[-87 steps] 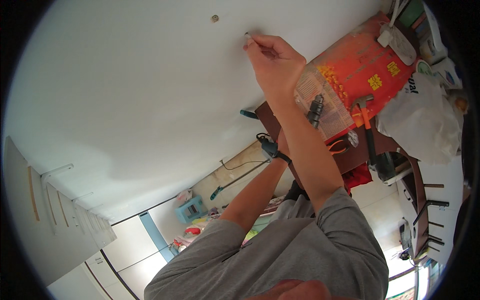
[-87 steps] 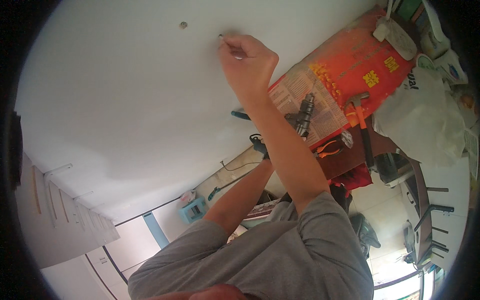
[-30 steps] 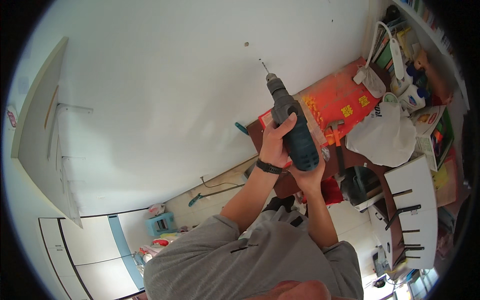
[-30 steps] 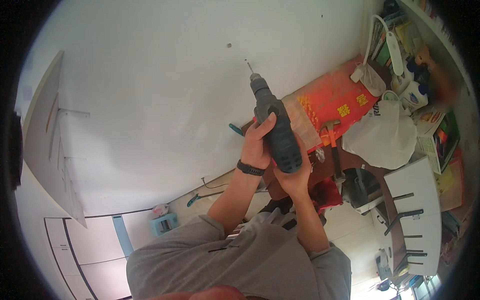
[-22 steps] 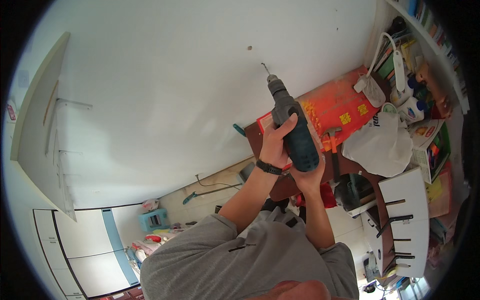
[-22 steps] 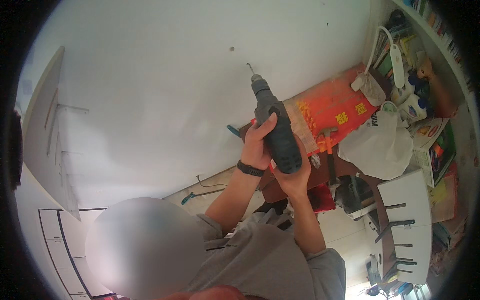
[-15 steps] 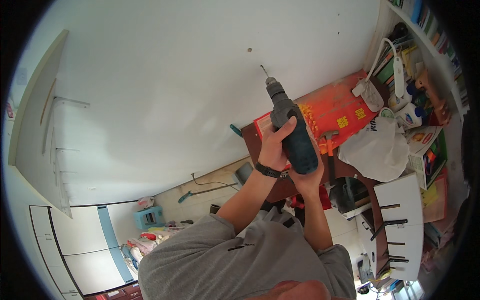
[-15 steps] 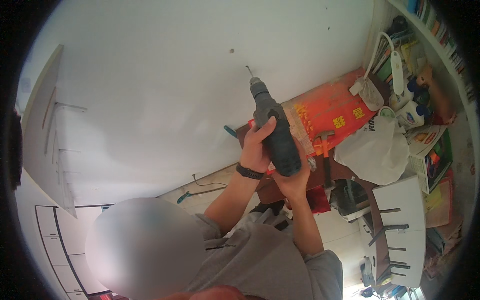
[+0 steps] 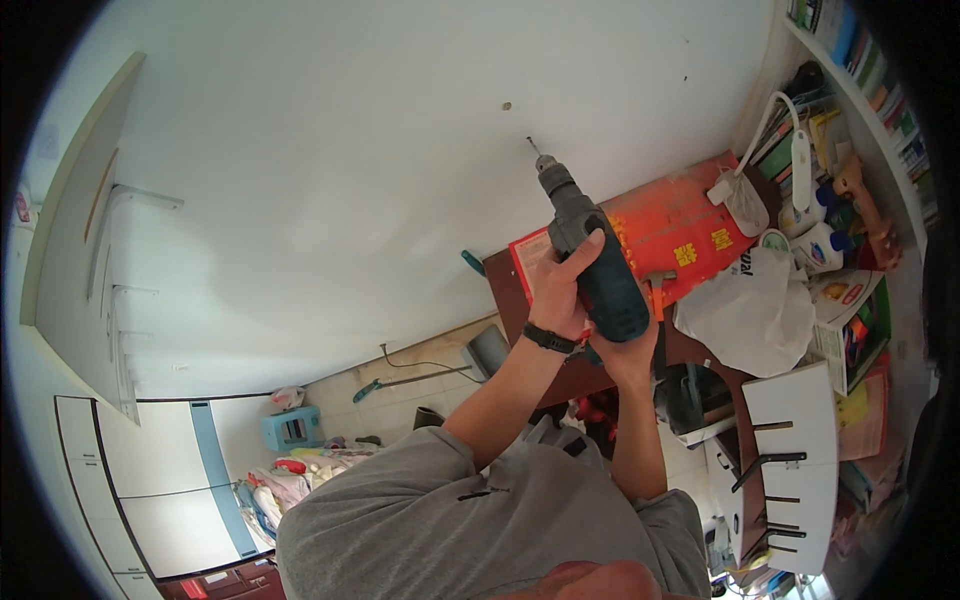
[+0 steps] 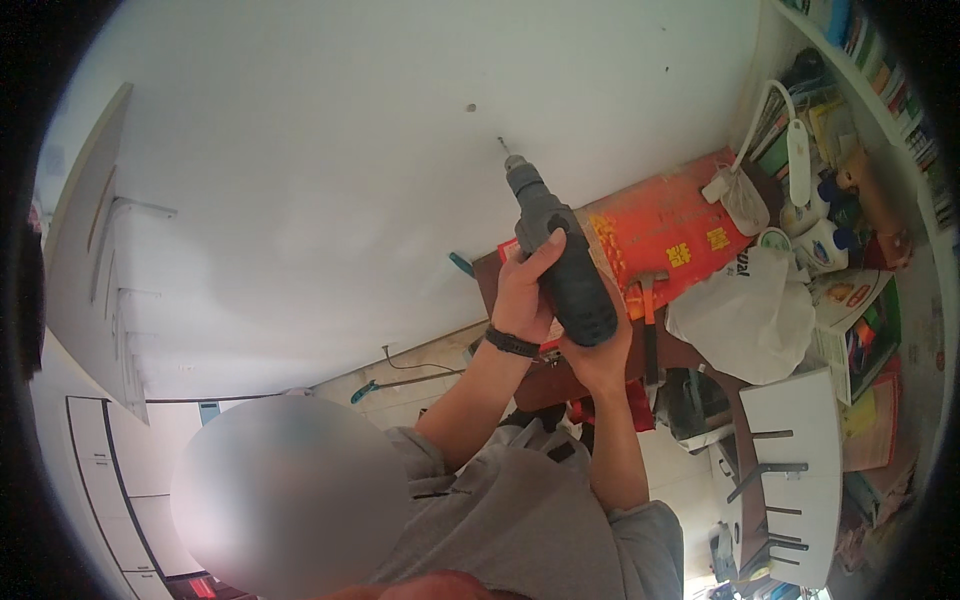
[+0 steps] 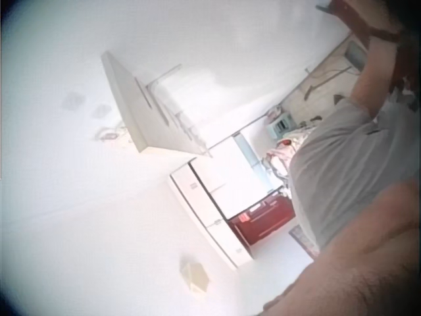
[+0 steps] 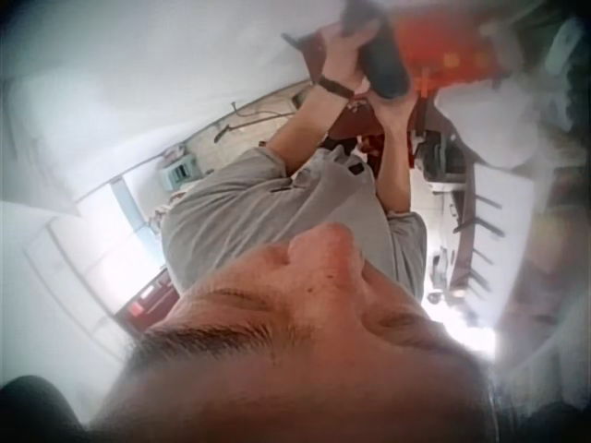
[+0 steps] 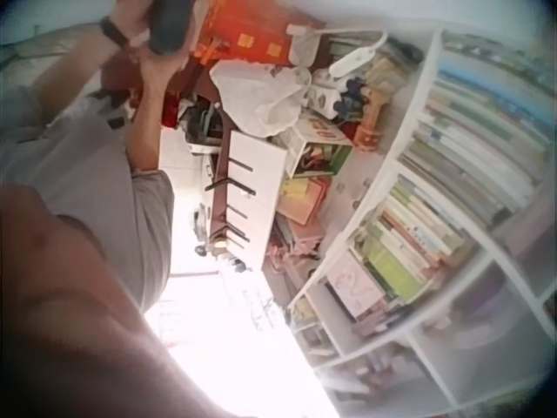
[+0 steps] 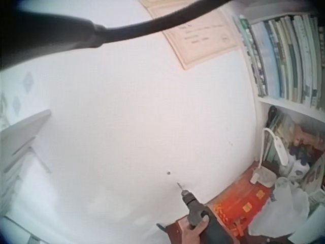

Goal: The person drills holes into the wall, inserts wall plugs, and hammers them flush. They then lift a white shelf board and align it with the installed plugs, preparing to secure it to the wall.

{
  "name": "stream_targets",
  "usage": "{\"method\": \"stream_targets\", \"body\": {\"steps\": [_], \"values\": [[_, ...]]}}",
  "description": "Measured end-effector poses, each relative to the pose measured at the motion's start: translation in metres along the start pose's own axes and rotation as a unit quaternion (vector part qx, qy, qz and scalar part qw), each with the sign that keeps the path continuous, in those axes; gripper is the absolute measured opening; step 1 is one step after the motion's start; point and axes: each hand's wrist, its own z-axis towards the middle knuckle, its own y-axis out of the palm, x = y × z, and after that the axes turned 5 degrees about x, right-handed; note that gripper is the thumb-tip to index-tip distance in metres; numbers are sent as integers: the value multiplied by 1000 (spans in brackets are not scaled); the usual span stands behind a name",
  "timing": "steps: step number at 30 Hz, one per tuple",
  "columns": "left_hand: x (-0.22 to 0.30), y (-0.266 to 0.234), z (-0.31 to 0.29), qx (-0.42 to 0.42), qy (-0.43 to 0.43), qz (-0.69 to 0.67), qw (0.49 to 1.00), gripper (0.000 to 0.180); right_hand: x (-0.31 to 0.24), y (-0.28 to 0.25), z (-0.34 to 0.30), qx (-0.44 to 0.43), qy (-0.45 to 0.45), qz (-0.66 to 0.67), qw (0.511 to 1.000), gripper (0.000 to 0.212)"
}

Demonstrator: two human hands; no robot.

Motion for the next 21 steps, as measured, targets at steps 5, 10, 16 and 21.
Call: {"method": "stream_targets", "body": {"steps": [5, 10, 16, 21], "values": [[13, -6, 4, -4, -16, -9, 1000, 35, -21, 19, 3, 2, -15, 12, 1000, 79], [17, -10, 8, -12, -20, 0, 1000, 36, -22, 27, 3, 7, -21, 11, 1000, 80], [21, -8, 9, -4, -25, 12, 1000, 37, -20, 31, 3, 15, -13, 13, 1000, 81], [19, -7, 10, -6, -18, 16, 1000, 36, -9, 26, 5, 2, -1, 22, 1000, 80]]}}
